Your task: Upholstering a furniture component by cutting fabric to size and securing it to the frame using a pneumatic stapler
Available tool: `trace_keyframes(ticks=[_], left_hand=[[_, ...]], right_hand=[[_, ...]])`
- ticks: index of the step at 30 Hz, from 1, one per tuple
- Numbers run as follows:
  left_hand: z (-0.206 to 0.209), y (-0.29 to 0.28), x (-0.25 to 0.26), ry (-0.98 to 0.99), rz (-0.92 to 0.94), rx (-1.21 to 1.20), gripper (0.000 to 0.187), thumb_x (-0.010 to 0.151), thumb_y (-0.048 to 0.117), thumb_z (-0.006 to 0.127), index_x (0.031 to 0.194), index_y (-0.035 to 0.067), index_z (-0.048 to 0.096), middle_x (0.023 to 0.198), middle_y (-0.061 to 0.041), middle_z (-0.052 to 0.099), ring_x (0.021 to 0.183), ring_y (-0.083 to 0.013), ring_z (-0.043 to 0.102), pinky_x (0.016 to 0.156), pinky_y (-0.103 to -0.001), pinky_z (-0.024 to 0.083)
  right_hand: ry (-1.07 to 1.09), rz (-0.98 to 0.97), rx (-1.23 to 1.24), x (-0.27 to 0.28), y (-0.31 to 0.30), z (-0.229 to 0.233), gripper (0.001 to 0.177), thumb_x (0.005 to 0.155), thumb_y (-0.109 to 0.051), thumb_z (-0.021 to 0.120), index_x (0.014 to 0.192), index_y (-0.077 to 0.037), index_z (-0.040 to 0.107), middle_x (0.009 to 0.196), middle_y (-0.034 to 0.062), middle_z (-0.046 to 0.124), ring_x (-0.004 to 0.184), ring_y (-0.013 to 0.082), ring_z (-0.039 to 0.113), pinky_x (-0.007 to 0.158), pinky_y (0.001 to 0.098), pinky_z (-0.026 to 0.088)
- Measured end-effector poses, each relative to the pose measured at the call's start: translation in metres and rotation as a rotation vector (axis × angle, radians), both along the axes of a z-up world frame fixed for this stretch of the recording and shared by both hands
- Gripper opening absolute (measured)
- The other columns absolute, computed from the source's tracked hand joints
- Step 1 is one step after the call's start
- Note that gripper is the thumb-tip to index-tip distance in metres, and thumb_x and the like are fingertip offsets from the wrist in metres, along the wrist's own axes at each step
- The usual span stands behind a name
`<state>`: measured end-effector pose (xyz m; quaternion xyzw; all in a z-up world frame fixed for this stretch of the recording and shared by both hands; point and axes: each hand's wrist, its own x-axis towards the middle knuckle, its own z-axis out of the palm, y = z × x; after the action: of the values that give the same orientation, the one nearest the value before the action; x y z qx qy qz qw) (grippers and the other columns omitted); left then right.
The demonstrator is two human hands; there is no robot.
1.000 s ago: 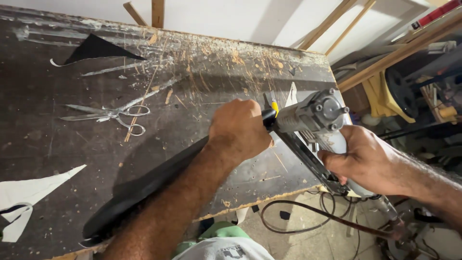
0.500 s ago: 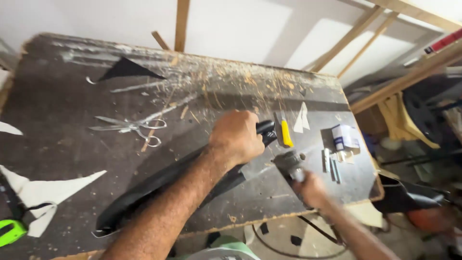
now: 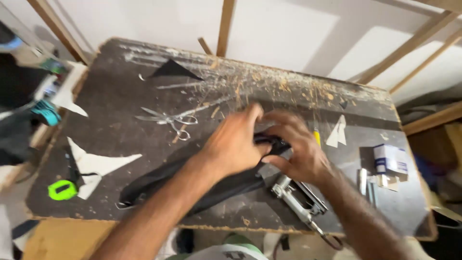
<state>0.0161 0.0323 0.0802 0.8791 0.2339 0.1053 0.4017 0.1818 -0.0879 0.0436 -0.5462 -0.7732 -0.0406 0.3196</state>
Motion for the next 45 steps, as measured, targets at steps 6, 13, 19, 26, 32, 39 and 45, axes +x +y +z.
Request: trace_keyframes(ticks=[6, 13, 19, 26, 32, 39, 45], left_hand=[[-0.099, -0.034, -0.095, -0.176, 0.181, 0.693, 0.042, 0.078, 0.036, 0.085, 0.094, 0.002, 0.065, 0.146, -0.022, 0.055, 0.135, -0.0421, 0.054, 0.106, -0.057, 0.047], [-0.095, -0.040, -0.093, -0.445, 0.275, 0.663, 0.028, 0.097, 0.017, 0.070, 0.077, 0.003, 0.057, 0.130, -0.019, 0.070, 0.118, -0.0329, 0.070, 0.097, -0.047, 0.052], [-0.092, -0.034, -0.089, -0.432, 0.259, 0.587, 0.031, 0.094, 0.017, 0.073, 0.073, 0.004, 0.054, 0.124, -0.017, 0.074, 0.112, -0.0312, 0.072, 0.090, -0.045, 0.053], [-0.091, -0.024, -0.092, -0.479, 0.245, 0.516, 0.033, 0.090, 0.018, 0.075, 0.072, 0.006, 0.050, 0.119, -0.014, 0.075, 0.107, -0.0267, 0.074, 0.089, -0.043, 0.055], [-0.104, -0.038, -0.082, -0.519, 0.271, 0.779, 0.035, 0.083, 0.026, 0.090, 0.107, 0.007, 0.073, 0.132, -0.012, 0.068, 0.118, -0.0272, 0.068, 0.106, -0.048, 0.053], [-0.090, -0.045, -0.051, -0.553, 0.351, 0.716, 0.033, 0.099, 0.021, 0.072, 0.074, 0.005, 0.056, 0.131, -0.012, 0.069, 0.121, -0.0327, 0.069, 0.096, -0.049, 0.043], [-0.089, -0.046, -0.042, -0.598, 0.502, 0.686, 0.034, 0.099, 0.024, 0.067, 0.070, 0.008, 0.056, 0.116, -0.004, 0.074, 0.094, -0.0220, 0.074, 0.081, -0.042, 0.044]], right_hand=[[0.029, 0.069, -0.034, 0.009, 0.006, -0.014, 0.039, 0.092, -0.046, 0.067, 0.107, -0.010, 0.063, 0.124, 0.0132, 0.070, 0.111, 0.0304, 0.072, 0.094, 0.0457, 0.058], [0.145, 0.155, 0.093, -0.002, 0.010, -0.009, 0.027, 0.090, -0.034, 0.074, 0.097, -0.010, 0.066, 0.115, 0.0151, 0.068, 0.103, 0.0282, 0.070, 0.091, 0.0423, 0.058], [0.119, 0.129, 0.289, -0.004, 0.006, -0.022, 0.028, 0.092, -0.029, 0.074, 0.107, -0.007, 0.065, 0.113, 0.0148, 0.065, 0.105, 0.0291, 0.066, 0.098, 0.0465, 0.057], [0.198, 0.150, 0.193, -0.007, 0.008, -0.015, 0.016, 0.093, -0.021, 0.071, 0.095, -0.005, 0.075, 0.110, 0.0145, 0.068, 0.103, 0.0316, 0.067, 0.092, 0.0466, 0.055], [0.245, 0.097, 0.164, -0.010, 0.013, -0.022, 0.015, 0.095, -0.020, 0.069, 0.086, -0.009, 0.073, 0.109, 0.0133, 0.070, 0.104, 0.0294, 0.066, 0.090, 0.0450, 0.052], [0.236, 0.093, 0.143, -0.006, 0.014, -0.027, 0.023, 0.096, -0.026, 0.066, 0.086, -0.006, 0.072, 0.113, 0.0119, 0.068, 0.106, 0.0306, 0.064, 0.091, 0.0466, 0.051], [0.302, -0.018, 0.205, -0.018, 0.012, -0.033, 0.013, 0.088, -0.016, 0.074, 0.084, -0.004, 0.073, 0.105, 0.0140, 0.073, 0.097, 0.0292, 0.068, 0.089, 0.0457, 0.055]])
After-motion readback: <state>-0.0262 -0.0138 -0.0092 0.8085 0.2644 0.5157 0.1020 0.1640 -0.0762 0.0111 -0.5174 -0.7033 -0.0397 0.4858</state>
